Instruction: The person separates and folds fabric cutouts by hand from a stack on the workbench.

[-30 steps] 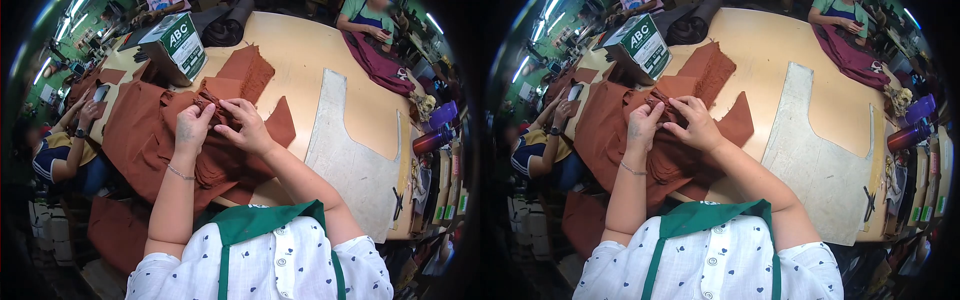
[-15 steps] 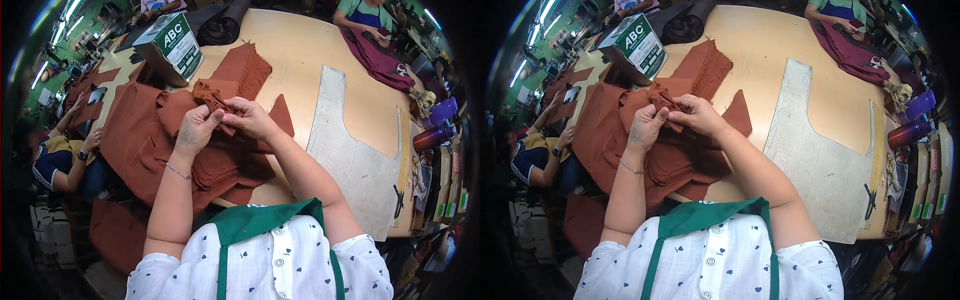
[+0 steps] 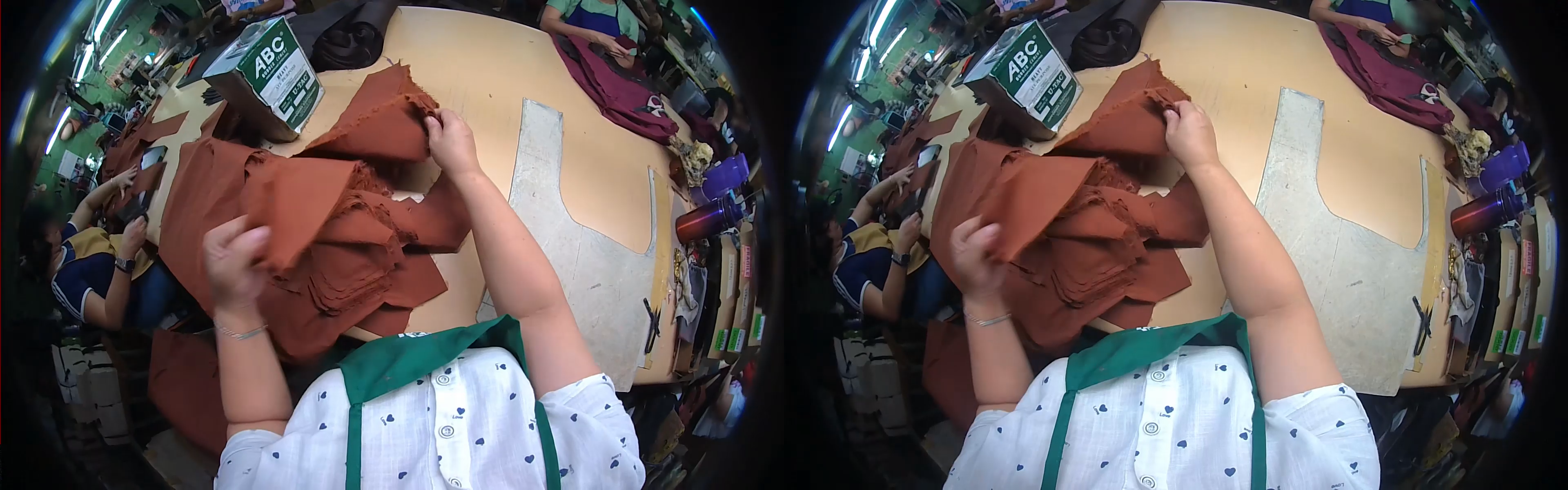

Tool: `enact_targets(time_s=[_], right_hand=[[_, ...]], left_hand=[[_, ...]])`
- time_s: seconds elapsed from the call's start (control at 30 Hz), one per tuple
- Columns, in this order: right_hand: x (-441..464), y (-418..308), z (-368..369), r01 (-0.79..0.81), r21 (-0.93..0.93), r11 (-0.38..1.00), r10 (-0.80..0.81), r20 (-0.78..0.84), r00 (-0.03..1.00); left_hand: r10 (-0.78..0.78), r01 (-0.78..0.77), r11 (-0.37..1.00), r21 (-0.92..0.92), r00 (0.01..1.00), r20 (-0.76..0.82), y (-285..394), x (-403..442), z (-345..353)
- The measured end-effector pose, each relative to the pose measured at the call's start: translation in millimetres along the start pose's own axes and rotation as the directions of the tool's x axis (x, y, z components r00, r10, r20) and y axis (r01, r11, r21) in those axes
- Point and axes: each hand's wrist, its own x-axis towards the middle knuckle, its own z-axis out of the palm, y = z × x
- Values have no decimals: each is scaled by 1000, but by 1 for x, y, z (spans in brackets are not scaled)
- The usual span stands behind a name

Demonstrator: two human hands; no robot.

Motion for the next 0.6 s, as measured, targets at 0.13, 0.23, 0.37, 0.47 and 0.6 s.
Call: enact_targets(time_s=[0.13,0.23,0.37,0.47,0.6], right_hand=[[9,-4,7,-186,105,977,179,71,981],[8,-12,7,-356,500,790,246,274,930],[-14,-52,-8,-421,684,596,13,516,856],[-39,-74,-3,-362,658,660,-40,512,858],[-73,-88,12,-155,635,757,-96,343,935]], left_hand=[[70,43,944,327,943,-324,-36,-27,-98],[45,258,391,884,953,-299,-71,-41,-135],[685,-107,1,994,724,78,-33,-15,-34],[721,-602,173,780,617,316,-10,10,22],[115,-105,833,544,993,16,-47,53,54]])
